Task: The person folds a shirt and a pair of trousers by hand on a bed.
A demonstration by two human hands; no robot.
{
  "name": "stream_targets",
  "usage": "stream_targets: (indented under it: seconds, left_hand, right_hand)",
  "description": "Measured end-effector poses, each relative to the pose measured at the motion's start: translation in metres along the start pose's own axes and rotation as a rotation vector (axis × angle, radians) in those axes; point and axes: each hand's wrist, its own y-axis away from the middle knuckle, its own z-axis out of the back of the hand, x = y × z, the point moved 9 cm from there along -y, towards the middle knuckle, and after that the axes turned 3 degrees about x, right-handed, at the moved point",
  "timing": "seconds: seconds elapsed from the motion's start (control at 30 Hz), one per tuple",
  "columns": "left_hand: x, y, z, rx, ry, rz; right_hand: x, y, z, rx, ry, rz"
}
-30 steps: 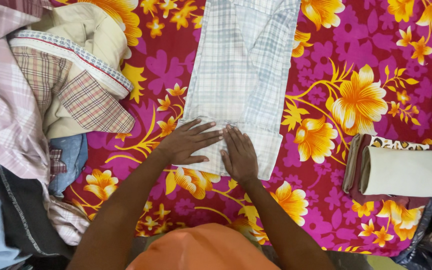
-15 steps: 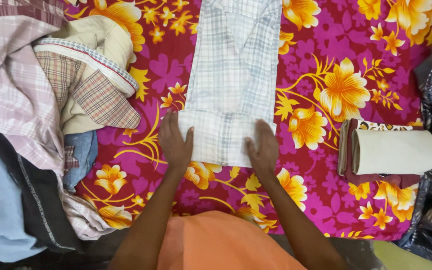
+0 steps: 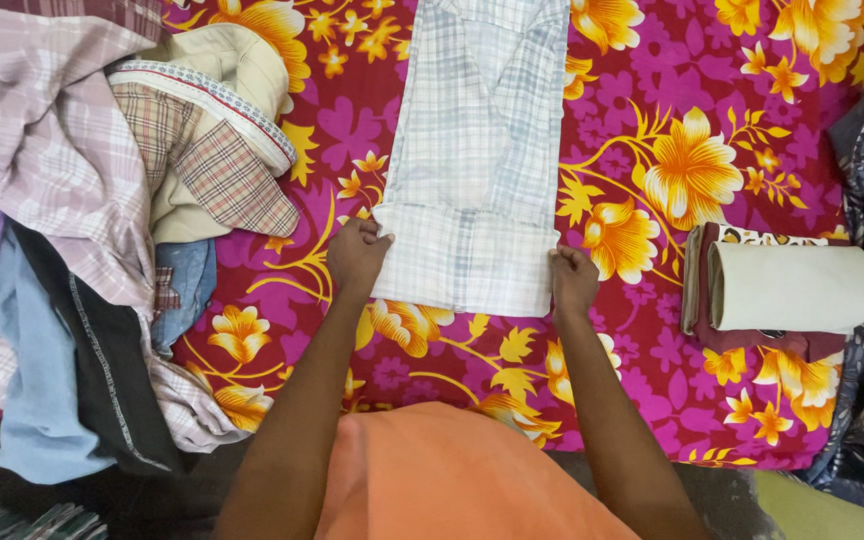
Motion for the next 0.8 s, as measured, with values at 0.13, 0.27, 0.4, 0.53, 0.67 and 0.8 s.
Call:
stream_targets:
  seconds: [0.13, 0.27, 0.4, 0.53, 0.67, 0.8]
  left_hand:
    - [0.017, -0.009, -0.006, 0.050, -0.002, 0.045]
    - [0.030, -0.017, -0.025, 0.146, 0.473, -0.062]
    - [0.059, -0.019, -0.051, 0.338, 0.774, 0.199]
    - [0.031, -0.013, -0.003, 0.057, 0.204, -0.023]
    - [-0.014, 0.026, 0.035, -0.116, -0.076, -0.100]
    - [-0.049, 0.088, 0.045, -0.114, -0.177, -0.515]
  right_hand:
    - [-0.020, -0.006, -0.004, 0.062, -0.166, -0.088]
    - [-0.039, -0.017, -0.004, 0.121, -0.316, -0.064]
    - [-0.030, -0.008, -0.003, 0.124, -0.301, -0.094]
    - [0.021, 0.028, 0.016, -0.063, 0.233, -0.012]
    - [0.081, 0.076, 0.011, -0.107, 0.563, 0.385]
    - [0.100, 0.128, -0.014, 0.107, 0.687, 0.729]
